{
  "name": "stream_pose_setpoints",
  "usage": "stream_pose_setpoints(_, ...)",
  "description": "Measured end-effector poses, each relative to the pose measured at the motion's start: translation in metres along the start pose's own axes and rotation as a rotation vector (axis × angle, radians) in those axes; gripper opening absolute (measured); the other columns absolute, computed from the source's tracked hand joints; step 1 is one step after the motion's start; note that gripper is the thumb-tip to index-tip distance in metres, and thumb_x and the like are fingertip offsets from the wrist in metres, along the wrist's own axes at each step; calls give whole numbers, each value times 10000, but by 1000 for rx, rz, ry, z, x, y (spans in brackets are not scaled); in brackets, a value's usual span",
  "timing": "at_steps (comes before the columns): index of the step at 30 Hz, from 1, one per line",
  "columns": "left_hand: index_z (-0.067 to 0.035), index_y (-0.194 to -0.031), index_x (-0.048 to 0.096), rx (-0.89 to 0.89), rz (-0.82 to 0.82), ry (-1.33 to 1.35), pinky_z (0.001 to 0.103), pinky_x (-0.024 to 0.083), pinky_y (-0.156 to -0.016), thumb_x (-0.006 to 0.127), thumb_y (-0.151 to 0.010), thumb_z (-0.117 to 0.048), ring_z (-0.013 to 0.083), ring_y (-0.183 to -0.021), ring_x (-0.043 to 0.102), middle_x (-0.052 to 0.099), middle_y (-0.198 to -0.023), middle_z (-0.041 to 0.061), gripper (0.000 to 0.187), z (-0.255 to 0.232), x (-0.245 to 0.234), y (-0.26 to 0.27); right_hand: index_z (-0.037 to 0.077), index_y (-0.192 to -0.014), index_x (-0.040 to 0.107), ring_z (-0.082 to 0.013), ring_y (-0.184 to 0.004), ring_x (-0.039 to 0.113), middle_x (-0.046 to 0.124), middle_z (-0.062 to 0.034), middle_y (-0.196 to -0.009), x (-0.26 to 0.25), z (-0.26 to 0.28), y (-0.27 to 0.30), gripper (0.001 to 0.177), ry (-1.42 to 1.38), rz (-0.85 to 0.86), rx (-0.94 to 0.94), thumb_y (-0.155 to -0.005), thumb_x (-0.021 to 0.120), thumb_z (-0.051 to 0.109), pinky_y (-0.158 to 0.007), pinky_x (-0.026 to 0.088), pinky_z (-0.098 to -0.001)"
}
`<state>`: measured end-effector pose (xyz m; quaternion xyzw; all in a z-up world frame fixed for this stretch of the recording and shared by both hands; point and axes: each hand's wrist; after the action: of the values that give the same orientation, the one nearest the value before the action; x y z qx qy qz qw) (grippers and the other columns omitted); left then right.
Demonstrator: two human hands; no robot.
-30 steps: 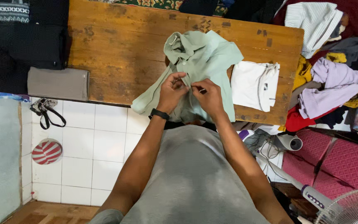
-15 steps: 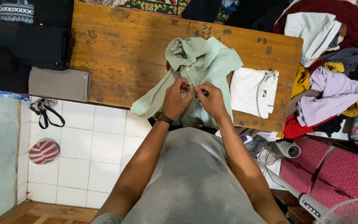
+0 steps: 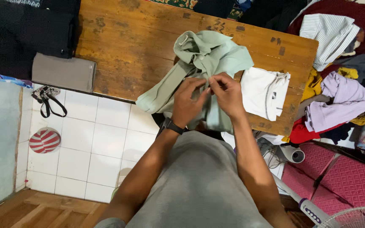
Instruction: The person folds a shirt, a white top, and a striped garment by hand on a wooden table and places them onto a stack inside a green container.
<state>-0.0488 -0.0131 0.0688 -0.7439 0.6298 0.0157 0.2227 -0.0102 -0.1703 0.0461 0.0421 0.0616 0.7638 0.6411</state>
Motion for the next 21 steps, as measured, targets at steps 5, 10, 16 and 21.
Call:
stream_pose_setpoints(5,8,-1153,693,-249,-29,180,290,632,-841,741,-938,-57,172,-983,740,705,-1107,99,230,18,7,2,-28,-1106,702,-115,-886,667,643,-41,-1039,-6,13,-3,117,39,153,-62,-1005,654,9,-775,560,-259)
stream_pose_setpoints(10,-1,-1140,713,-476,57,215,255,609,-767,681,-989,-101,112,-908,716,729,-1061,76,184,46,6,13,-5,-1128,744,-109,-908,678,663,-37,-1054,4,15,0,182,166,132,-48,-957,683,2,-798,588,-255)
stream_pose_setpoints(16,-5,-1180,671,-565,72,427,248,553,-788,650,-1007,-121,98,-885,658,709,-1059,57,209,56,4,24,-16,-1052,724,-75,-786,648,709,-15,-859,14,23,5,178,285,12,92,-897,758,66,-718,538,-233)
stream_pose_setpoints(21,-5,-1140,699,-238,64,88,269,577,-784,672,-1010,-107,150,-873,705,688,-1027,88,167,39,-2,22,-18,-1030,721,-71,-805,654,716,-15,-880,10,19,4,155,290,79,79,-882,732,25,-731,540,-226)
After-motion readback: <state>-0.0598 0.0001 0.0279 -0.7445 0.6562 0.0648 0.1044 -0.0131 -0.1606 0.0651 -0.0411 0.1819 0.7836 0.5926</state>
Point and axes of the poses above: each hand's wrist, its own y-axis away from the middle knuckle, its own x-axis out of the palm, z = x × y
